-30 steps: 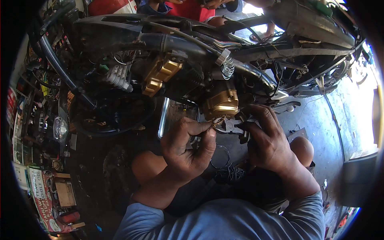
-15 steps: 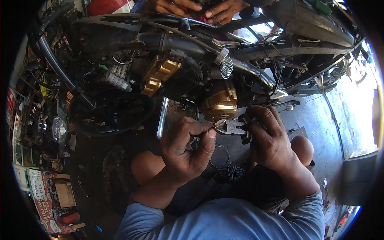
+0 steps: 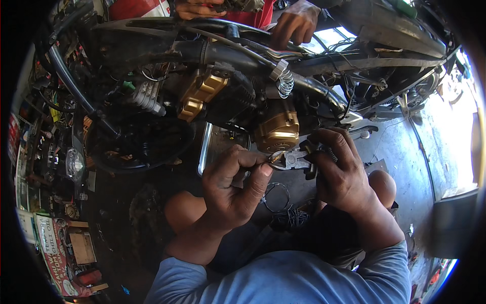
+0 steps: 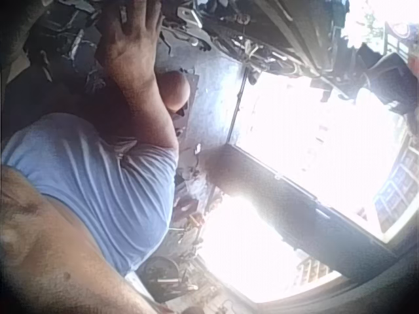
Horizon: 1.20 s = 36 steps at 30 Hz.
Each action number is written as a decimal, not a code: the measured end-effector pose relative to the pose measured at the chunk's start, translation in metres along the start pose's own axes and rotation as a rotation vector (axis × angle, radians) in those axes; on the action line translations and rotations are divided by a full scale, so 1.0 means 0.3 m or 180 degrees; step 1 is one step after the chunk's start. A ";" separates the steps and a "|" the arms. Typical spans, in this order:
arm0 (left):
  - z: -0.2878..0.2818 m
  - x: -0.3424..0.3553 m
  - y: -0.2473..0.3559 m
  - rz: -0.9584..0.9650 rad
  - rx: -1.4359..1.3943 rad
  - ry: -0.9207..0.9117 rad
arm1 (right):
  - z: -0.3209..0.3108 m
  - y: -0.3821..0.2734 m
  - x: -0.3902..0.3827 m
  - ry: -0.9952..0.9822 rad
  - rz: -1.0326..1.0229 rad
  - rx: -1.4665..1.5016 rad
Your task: Repairing or modifying the electrical wiring of a motorcycle engine.
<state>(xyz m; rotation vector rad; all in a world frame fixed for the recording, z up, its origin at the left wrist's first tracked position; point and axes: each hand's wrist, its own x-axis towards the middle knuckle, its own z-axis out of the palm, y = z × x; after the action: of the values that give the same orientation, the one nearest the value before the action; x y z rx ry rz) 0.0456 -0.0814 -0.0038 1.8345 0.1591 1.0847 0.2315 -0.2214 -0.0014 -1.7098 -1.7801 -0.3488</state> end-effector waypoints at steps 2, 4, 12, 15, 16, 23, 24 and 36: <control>0.004 0.000 0.004 -0.0069 -0.0082 0.0019 | -0.001 0.000 -0.001 -0.0009 0.0008 0.0015; 0.004 -0.001 0.005 -0.0142 -0.0157 0.0038 | 0.001 0.002 -0.003 -0.0019 0.0016 0.0038; 0.001 -0.002 -0.007 -0.0166 -0.0210 -0.0015 | 0.005 0.008 -0.010 -0.0015 0.0031 0.0085; 0.007 -0.005 -0.006 -0.0353 -0.0492 0.0052 | 0.008 0.012 -0.013 -0.0036 -0.0011 0.0015; 0.005 -0.006 -0.005 -0.0352 -0.0486 0.0056 | 0.009 0.012 -0.010 -0.0035 -0.0016 0.0020; -0.002 -0.004 0.004 -0.0381 -0.0493 0.0015 | 0.015 0.015 -0.005 0.0043 -0.0109 -0.0029; -0.003 -0.003 0.005 -0.0394 -0.0452 0.0011 | 0.016 0.017 -0.006 0.0048 -0.0132 -0.0037; -0.013 -0.003 -0.001 -0.0312 -0.0261 -0.0121 | 0.008 0.009 -0.008 0.0058 -0.0058 0.0158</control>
<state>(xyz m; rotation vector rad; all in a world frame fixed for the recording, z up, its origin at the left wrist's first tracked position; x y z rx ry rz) 0.0423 -0.0791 -0.0039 1.7544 0.1777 0.9740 0.2334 -0.2215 -0.0054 -1.6522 -1.7778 -0.3244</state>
